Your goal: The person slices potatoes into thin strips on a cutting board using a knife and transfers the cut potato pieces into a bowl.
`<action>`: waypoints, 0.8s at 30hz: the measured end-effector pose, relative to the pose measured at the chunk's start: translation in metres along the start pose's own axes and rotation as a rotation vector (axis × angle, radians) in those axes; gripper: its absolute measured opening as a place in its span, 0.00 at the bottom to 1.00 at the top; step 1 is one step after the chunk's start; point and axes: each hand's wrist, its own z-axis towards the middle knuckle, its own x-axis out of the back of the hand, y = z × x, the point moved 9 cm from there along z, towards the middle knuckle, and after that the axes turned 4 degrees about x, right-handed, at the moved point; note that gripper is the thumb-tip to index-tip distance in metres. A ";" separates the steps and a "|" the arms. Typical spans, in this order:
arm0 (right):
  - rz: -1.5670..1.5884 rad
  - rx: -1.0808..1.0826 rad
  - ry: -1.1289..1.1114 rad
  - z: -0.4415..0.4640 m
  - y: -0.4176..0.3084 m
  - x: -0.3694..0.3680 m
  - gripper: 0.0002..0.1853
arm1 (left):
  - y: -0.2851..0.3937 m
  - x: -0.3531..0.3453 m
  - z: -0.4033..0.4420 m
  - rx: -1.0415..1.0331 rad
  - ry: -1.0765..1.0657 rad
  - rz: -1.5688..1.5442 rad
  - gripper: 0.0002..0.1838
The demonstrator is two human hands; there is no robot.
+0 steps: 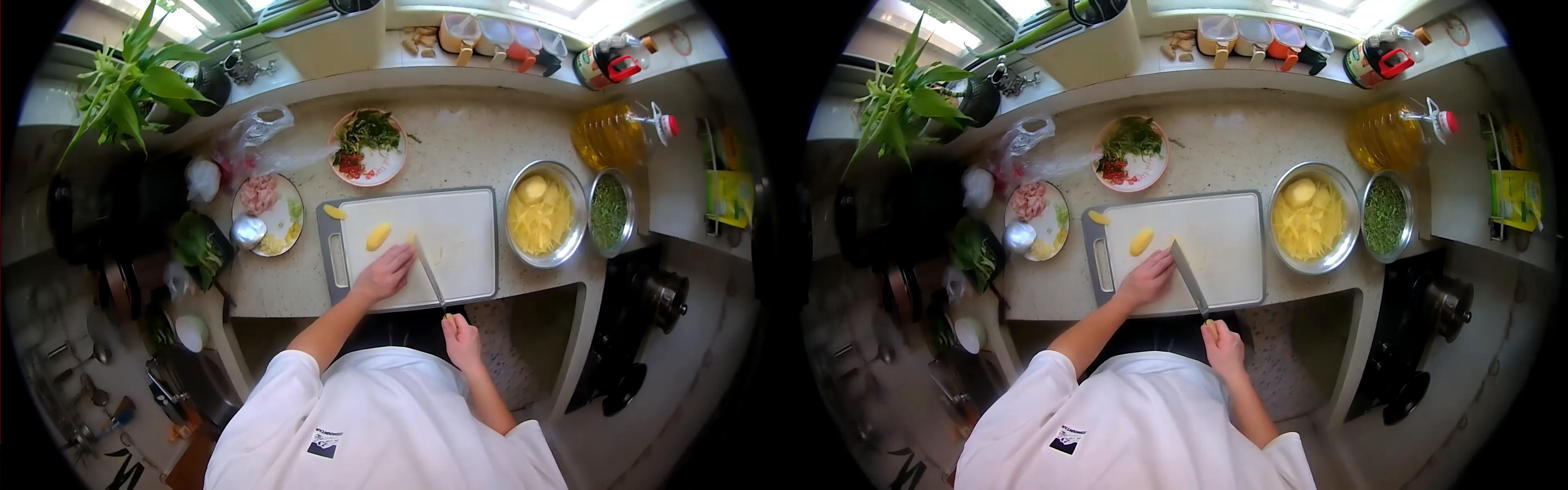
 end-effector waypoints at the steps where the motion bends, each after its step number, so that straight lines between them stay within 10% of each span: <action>1: 0.002 -0.006 0.012 0.000 0.000 -0.001 0.19 | 0.000 -0.001 0.002 -0.001 -0.005 -0.002 0.27; 24: -0.040 -0.025 -0.011 0.010 0.020 -0.016 0.19 | -0.008 -0.012 -0.005 0.031 -0.067 0.010 0.31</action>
